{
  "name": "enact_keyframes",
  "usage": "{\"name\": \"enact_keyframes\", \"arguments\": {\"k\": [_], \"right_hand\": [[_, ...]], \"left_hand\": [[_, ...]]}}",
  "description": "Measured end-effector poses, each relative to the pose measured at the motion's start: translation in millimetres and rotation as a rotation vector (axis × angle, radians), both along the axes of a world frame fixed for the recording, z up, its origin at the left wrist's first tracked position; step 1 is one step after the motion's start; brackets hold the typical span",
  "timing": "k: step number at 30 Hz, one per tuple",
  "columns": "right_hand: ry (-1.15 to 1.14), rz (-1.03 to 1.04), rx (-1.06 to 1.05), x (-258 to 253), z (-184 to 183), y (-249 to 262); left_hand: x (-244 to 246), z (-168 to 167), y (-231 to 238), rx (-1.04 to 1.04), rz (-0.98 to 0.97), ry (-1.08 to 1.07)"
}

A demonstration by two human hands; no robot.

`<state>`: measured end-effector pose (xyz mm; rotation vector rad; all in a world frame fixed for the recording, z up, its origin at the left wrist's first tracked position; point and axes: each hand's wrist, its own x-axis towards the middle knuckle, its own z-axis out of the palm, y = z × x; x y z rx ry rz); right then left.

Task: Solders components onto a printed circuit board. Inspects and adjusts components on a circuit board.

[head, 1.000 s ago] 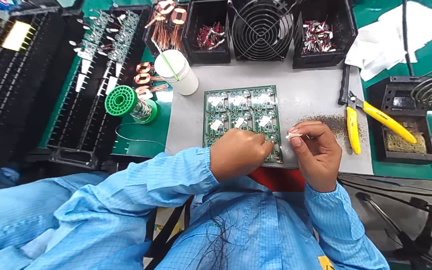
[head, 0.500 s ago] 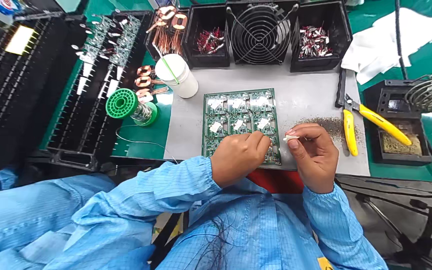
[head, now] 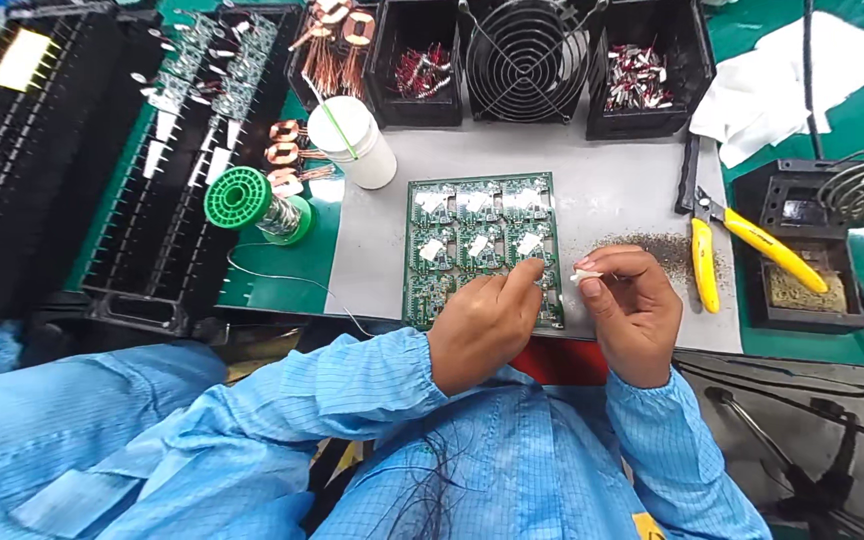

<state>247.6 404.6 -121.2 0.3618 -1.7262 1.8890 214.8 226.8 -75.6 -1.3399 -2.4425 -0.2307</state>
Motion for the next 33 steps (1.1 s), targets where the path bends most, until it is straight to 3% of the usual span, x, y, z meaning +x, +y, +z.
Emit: {"name": "enact_keyframes", "arguments": {"k": [5, 8, 11, 16, 19, 22, 26, 33], "right_hand": [[0.0, 0.02, 0.055, 0, 0, 2], [0.021, 0.03, 0.261, -1, -3, 1], [0.058, -0.012, 0.445, -1, -2, -4], [0.018, -0.032, 0.39, 1, -5, -3], [-0.027, -0.067, 0.263, 2, -4, 0], [-0.034, -0.079, 0.169, 2, 0, -1], [-0.021, -0.061, 0.172, 2, 0, -1], [-0.013, -0.056, 0.157, 2, -2, -1]], "left_hand": [[-7, 3, -4, 0.043, 0.022, -0.094], [-24, 23, -13, 0.087, -0.062, -0.368], [-37, 35, -19, 0.144, -0.168, -0.497], [-49, 44, -25, 0.18, -0.287, -0.64], [-58, 56, -41, 0.263, -0.201, -0.508], [-63, 56, -61, 0.175, -0.077, -0.332], [-55, 37, -82, 0.091, -0.097, -0.342], [-32, 9, -97, 0.157, -0.104, -0.311]]}}
